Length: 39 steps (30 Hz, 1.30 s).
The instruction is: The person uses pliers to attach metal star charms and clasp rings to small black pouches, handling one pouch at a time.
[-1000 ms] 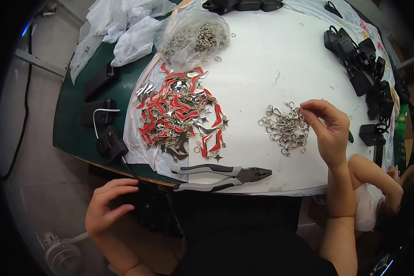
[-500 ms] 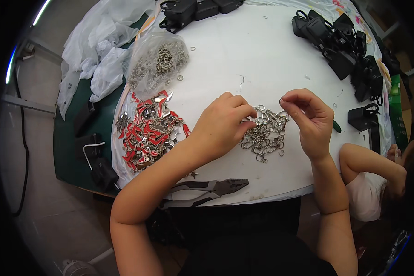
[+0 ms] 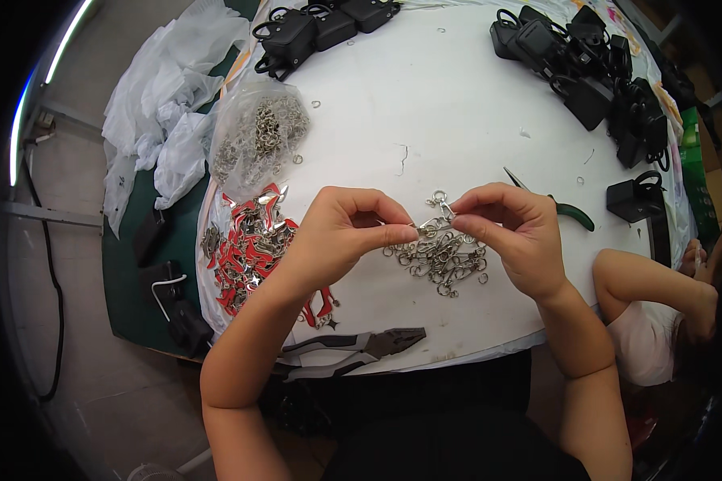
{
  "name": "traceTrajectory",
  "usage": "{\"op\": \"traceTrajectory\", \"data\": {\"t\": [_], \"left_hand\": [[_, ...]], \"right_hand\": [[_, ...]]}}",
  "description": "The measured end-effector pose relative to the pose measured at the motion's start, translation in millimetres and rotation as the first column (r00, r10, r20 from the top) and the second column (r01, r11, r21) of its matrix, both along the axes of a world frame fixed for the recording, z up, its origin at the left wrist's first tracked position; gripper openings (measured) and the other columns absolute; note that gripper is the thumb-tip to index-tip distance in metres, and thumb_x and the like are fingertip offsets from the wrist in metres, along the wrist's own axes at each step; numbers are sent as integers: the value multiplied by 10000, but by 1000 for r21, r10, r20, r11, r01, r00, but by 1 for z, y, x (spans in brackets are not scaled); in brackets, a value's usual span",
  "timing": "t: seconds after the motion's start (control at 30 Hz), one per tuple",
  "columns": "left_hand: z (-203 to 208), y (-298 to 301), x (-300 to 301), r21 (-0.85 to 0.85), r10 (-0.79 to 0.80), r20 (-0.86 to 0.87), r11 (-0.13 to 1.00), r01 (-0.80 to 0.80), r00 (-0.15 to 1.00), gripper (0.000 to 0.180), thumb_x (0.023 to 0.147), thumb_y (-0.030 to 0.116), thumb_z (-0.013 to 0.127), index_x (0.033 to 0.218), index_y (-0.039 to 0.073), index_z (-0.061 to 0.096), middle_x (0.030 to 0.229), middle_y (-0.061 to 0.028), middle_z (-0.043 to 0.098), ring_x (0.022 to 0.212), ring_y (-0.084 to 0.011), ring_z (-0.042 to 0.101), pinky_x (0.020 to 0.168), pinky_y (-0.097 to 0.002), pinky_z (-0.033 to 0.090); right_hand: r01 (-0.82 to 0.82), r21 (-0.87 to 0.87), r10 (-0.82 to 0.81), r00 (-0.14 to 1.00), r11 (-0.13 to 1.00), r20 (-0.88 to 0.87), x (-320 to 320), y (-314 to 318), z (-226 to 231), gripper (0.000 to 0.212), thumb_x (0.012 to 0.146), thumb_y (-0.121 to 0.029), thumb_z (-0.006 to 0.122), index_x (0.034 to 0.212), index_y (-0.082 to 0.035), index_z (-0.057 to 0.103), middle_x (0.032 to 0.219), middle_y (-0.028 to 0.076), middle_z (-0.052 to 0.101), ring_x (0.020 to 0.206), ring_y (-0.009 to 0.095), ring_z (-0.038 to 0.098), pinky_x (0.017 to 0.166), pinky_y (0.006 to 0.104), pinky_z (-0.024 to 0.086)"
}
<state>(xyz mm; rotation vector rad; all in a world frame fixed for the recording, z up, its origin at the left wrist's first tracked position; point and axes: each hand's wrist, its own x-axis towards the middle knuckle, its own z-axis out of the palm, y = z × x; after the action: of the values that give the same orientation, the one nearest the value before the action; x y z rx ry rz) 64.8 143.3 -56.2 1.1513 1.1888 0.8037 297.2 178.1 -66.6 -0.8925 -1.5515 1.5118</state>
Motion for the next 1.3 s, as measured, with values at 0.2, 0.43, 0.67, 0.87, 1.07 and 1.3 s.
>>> {"op": "traceTrajectory", "data": {"t": [0.2, 0.43, 0.67, 0.87, 1.07, 1.3], "left_hand": [[5, -7, -2, -3, 46, 112, 999, -46, 993, 132, 890, 93, 711, 890, -23, 649, 955, -135, 706, 894, -162, 675, 796, -289, 544], [13, -12, 5, -174, 63, 316, 985, -8, 947, 168, 1000, 184, 570, 957, 22, 567, 941, -152, 696, 874, -203, 676, 791, -299, 534], [4, -16, -3, -324, 120, 302, 946, -17, 946, 168, 990, 206, 604, 1083, 76, 555, 831, -56, 667, 758, -125, 618, 665, -256, 454], [31, -25, 1, 81, -145, -757, 947, 311, 637, 380, 893, 51, 647, 1245, 12, 509, 771, -109, 676, 758, -281, 659, 694, -368, 490], [56, -29, -1, 31, -219, -846, 891, 453, 487, 791, 760, -2, 727, 1460, 42, 360, 944, -187, 653, 869, -352, 640, 776, -423, 495], [62, -31, -3, 26, -184, -852, 920, 390, 490, 855, 731, -39, 738, 1487, 116, 371, 997, -150, 624, 925, -327, 615, 814, -416, 487]], "right_hand": [[-113, -47, 116, 991, 992, 73, -1, -2, 2, 132, 859, -53, 724, 977, 6, 716, 898, 54, 724, 805, 94, 662, 748, 224, 521], [-213, -173, 209, 977, 962, -39, -7, -4, 2, 114, 870, -59, 723, 960, 10, 709, 876, 51, 716, 783, 85, 656, 730, 221, 520], [-271, -261, 247, 961, 926, -123, -7, -4, -3, 106, 878, -68, 727, 954, 1, 700, 835, 14, 685, 743, 44, 615, 671, 186, 488], [-248, -275, 231, 968, 929, -94, -6, -2, -4, 104, 882, -75, 725, 957, -6, 702, 837, 7, 678, 733, 39, 595, 658, 183, 469], [-247, -227, 235, 969, 942, -80, -8, -3, -4, 118, 876, -97, 734, 945, -6, 704, 842, 5, 681, 745, 43, 586, 684, 200, 470], [-244, -192, 242, 970, 951, -35, -6, -3, -2, 115, 870, -116, 739, 929, -20, 711, 827, -3, 684, 719, 40, 571, 671, 206, 461]]}}
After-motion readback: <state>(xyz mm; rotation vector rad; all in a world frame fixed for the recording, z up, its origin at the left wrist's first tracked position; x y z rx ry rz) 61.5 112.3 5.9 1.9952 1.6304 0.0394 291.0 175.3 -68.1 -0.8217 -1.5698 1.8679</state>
